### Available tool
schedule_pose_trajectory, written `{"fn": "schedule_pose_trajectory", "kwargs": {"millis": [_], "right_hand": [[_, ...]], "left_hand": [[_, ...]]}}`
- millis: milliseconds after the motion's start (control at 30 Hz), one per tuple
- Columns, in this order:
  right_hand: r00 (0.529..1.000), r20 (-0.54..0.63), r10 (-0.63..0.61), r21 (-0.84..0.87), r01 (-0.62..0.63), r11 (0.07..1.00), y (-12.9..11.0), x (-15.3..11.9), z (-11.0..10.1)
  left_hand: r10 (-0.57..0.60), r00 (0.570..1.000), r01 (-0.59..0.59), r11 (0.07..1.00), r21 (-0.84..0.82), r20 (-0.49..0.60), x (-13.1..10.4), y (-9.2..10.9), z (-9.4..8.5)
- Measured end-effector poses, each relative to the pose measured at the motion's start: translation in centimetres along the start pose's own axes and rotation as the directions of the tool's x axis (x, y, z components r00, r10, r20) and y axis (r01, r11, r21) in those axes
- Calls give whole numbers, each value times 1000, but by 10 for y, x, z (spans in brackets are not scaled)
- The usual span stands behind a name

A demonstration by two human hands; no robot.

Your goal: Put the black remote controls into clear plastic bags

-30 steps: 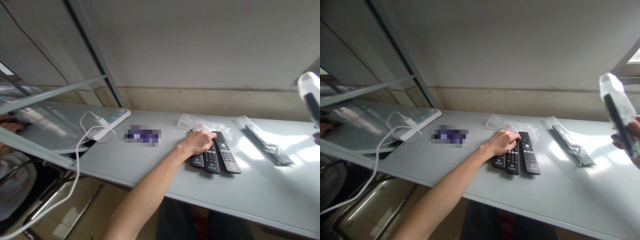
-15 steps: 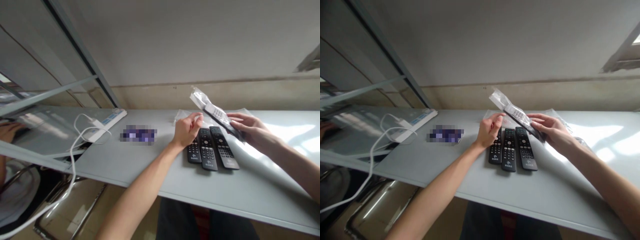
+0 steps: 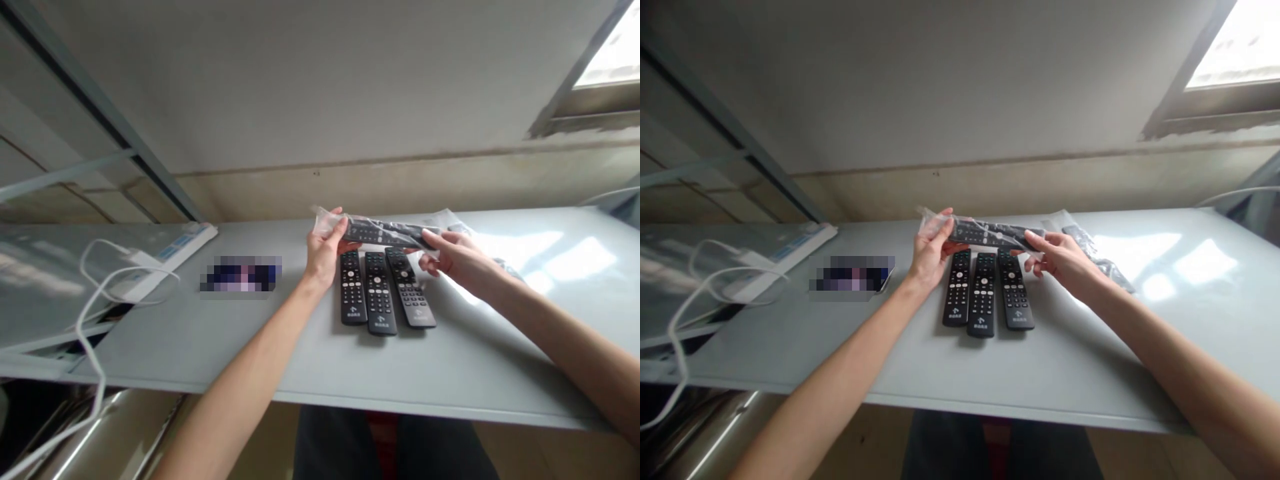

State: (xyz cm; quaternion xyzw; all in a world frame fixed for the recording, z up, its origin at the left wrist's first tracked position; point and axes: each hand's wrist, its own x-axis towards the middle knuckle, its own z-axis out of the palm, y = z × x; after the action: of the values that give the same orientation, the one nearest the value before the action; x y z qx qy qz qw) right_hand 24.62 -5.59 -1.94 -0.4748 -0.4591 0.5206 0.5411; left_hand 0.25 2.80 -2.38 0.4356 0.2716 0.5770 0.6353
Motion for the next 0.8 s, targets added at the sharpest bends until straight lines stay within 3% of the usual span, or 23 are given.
{"fn": "schedule_pose_trajectory", "kwargs": {"millis": [167,300,400,533,667,800], "right_hand": [[998,-38,-45,94,49,994,-4,2,-4],[975,-185,-122,-42,116,992,-18,-1,1],[913,-291,-286,-300,197,933,-36,-5,7],[809,-239,-537,-629,292,720,-69,-2,12],[711,-174,-681,-720,380,580,-111,7,28],[670,-190,-718,-710,411,572,-148,14,47]], "left_hand": [[-131,991,132,975,-176,19,1,4,0],[-245,967,256,920,-297,76,0,8,0],[-243,964,264,915,-306,106,-1,8,0],[-229,970,242,932,-270,81,-1,3,-1],[-203,971,230,936,-266,126,-3,3,0],[-209,946,267,935,-233,247,-8,9,1]]}}
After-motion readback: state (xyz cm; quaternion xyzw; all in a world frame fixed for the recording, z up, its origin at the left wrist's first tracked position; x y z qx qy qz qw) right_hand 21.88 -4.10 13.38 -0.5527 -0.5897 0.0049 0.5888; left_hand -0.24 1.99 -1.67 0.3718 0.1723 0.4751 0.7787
